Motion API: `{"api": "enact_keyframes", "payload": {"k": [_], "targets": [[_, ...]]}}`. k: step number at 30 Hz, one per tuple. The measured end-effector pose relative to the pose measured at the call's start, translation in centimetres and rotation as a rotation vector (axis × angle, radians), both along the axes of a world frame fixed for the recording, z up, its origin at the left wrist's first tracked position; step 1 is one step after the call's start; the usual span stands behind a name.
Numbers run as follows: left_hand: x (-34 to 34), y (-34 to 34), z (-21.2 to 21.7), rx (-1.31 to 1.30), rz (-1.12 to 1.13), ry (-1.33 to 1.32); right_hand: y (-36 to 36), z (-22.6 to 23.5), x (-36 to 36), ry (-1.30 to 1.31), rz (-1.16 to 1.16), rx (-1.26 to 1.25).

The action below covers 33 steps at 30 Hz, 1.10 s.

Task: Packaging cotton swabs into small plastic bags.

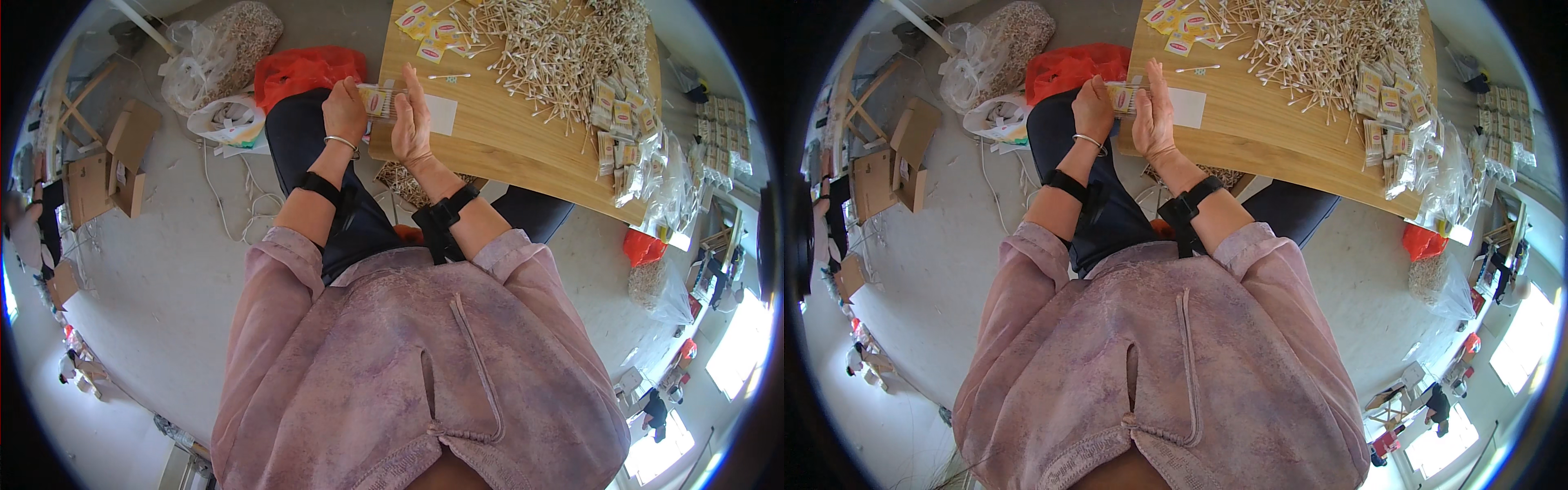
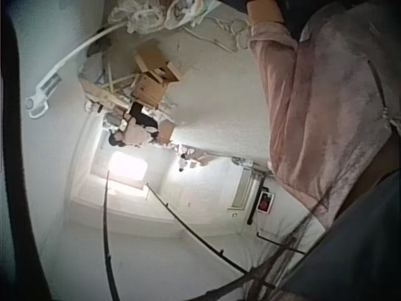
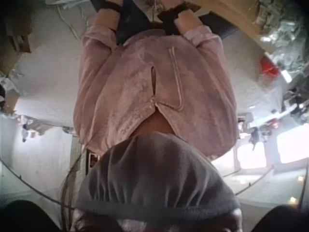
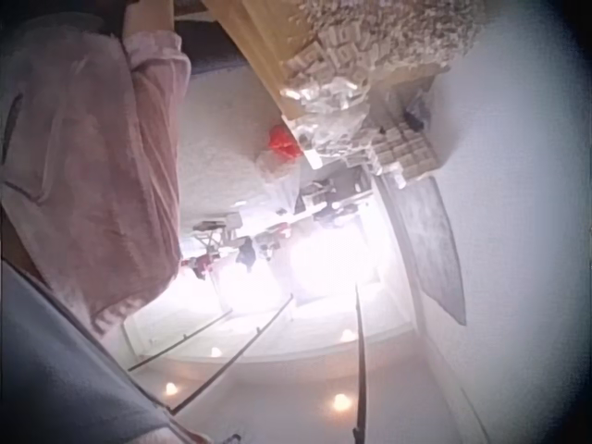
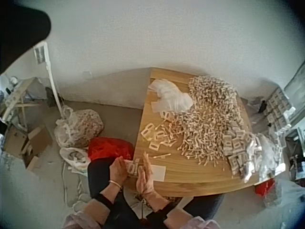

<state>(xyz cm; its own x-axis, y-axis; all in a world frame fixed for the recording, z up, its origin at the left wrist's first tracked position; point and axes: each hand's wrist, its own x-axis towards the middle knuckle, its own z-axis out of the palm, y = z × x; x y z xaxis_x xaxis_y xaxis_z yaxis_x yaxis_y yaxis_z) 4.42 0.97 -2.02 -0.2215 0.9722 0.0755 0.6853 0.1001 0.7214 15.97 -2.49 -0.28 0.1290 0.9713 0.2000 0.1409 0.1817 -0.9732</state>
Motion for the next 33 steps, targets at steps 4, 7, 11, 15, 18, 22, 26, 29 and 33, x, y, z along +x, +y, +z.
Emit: {"api": "enact_keyframes", "payload": {"k": [4, 7, 11, 15, 18, 22, 26, 29, 33], "targets": [[0.0, -0.1, 0.1, -0.065, -0.007, -0.033, 0.2, -0.1, -0.9, 0.020, 0.009, -0.022], [-0.1, 0.0, -0.1, -0.044, -0.007, -0.023, 0.3, 0.1, -1.3, 0.022, 0.038, -0.017], [0.0, -0.3, 0.0, -0.018, -0.020, -0.052, 0.2, 0.0, -1.5, 0.055, 0.096, -0.113], [-0.1, -0.4, 0.0, -0.033, -0.021, -0.113, 0.3, -0.1, -1.9, 0.164, 0.093, -0.087], [0.1, -0.5, 0.0, -0.034, -0.024, -0.127, 0.5, -0.2, -2.0, 0.033, 0.081, -0.001], [0.7, -0.5, 0.3, 0.041, -0.116, -0.035, 0.5, -0.3, -1.9, 0.090, 0.063, -0.007], [-0.2, -0.5, -0.3, -0.094, -0.037, -0.095, 0.5, -0.1, -2.5, 0.114, 0.036, 0.027], [0.4, -0.3, -0.2, -0.089, -0.030, -0.100, 0.5, -0.7, -1.4, 0.032, 0.050, 0.057], [-0.6, -0.2, -0.8, -0.063, -0.021, -0.006, 1.8, -0.5, 1.5, -0.454, -0.022, 0.168]]}}
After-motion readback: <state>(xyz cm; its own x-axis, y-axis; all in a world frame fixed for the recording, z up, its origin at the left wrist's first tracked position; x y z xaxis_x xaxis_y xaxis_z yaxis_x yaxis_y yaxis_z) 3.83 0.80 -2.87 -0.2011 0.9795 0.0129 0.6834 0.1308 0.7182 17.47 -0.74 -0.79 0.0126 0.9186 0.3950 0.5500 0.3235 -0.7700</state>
